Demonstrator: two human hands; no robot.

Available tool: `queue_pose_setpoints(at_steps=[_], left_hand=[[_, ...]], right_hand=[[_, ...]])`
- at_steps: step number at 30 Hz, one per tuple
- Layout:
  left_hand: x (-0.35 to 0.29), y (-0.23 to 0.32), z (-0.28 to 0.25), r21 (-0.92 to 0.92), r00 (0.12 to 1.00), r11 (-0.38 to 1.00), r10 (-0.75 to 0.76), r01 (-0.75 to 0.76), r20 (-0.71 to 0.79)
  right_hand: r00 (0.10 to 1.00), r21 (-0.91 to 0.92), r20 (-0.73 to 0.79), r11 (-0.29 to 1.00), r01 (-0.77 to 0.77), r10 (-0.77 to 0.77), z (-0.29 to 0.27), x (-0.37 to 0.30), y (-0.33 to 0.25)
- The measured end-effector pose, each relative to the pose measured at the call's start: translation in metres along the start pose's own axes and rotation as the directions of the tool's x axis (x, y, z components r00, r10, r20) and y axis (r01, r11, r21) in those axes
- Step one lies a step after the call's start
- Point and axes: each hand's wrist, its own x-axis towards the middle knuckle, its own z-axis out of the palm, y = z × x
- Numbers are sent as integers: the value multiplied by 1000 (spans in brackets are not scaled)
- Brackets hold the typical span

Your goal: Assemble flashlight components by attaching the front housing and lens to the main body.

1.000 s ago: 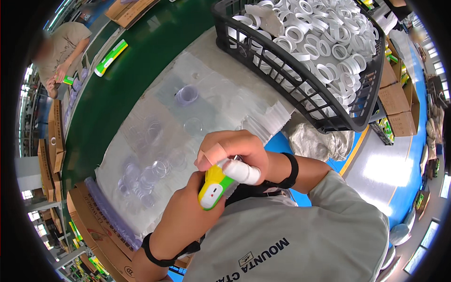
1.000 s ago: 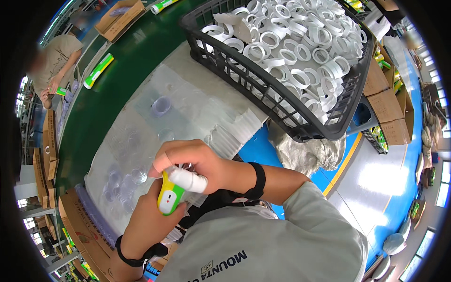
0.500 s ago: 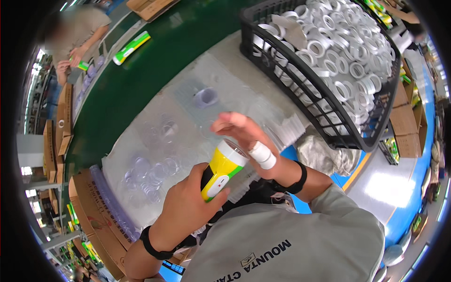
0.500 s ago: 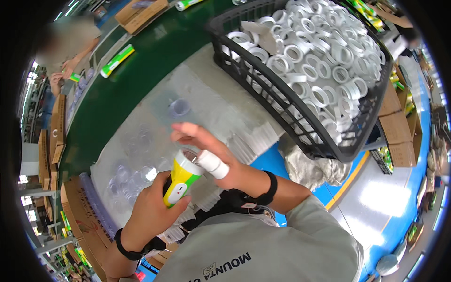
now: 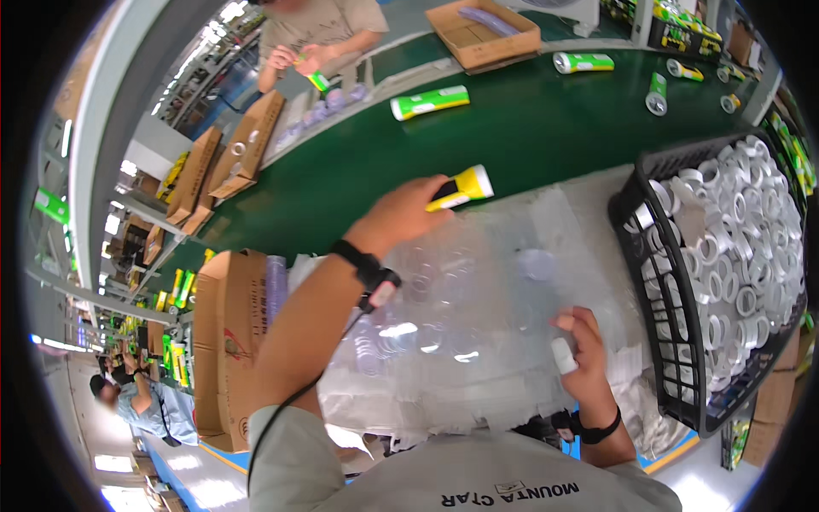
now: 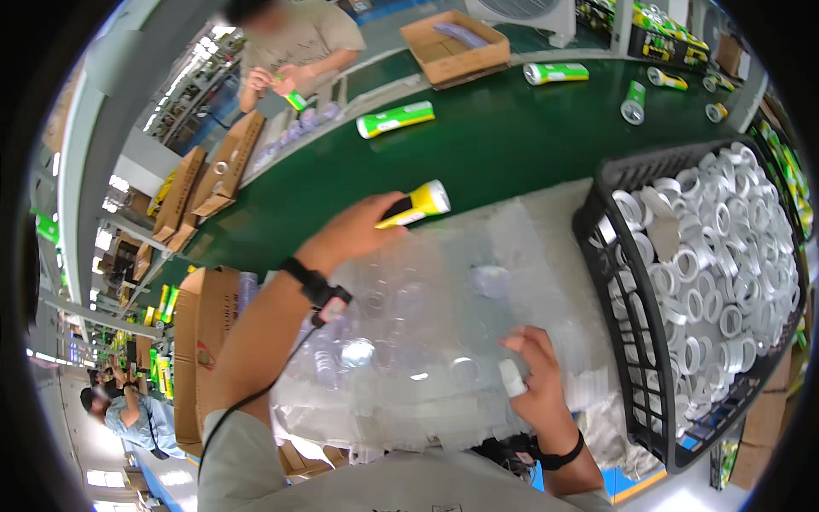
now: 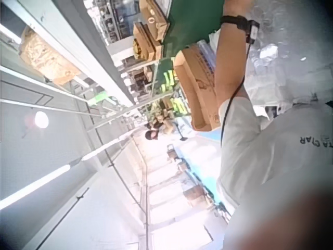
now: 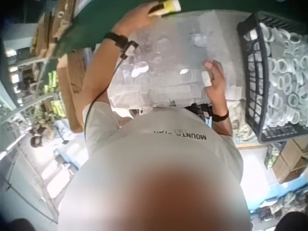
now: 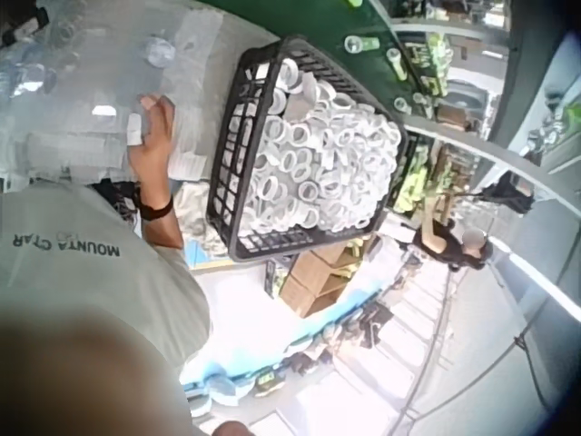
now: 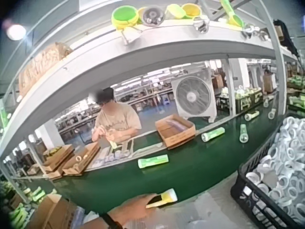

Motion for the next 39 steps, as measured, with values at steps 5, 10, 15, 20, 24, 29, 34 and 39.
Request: queue_pose_setpoints(at_steps=[5,10,15,20,24,29,34,39], left_hand=[[-78,15,-60,-229,944,943,-281,240,-170],[-207,34,-36,-179,880,933,-354,311,-315],[-259,53,-68,-193,843,947,-317,256,-435],[-300,-4,-210,-456,780,859,-444,231,-441],[-395,-173,-263,-95,618,735,-626,671,-475],[-477,-327,-230,76,451,453,-826,888,-338],[-486,-401,-223,108,444,439,-808,892,-386],[-493,-459,-198,128,381,359,-882,924,-278]], right_hand=[[997,66,78,997,-33,28,-11,5,2],[996,-27,82,999,-24,26,3,8,-6],[997,-309,50,949,63,-51,12,0,-4],[992,-280,60,952,121,-109,20,-3,2],[995,-193,-7,977,94,-97,29,-5,0],[1000,-371,-21,929,10,-19,26,-5,5],[996,-393,-69,916,-86,64,17,-7,21],[982,-407,-121,895,-182,144,12,-7,27]])
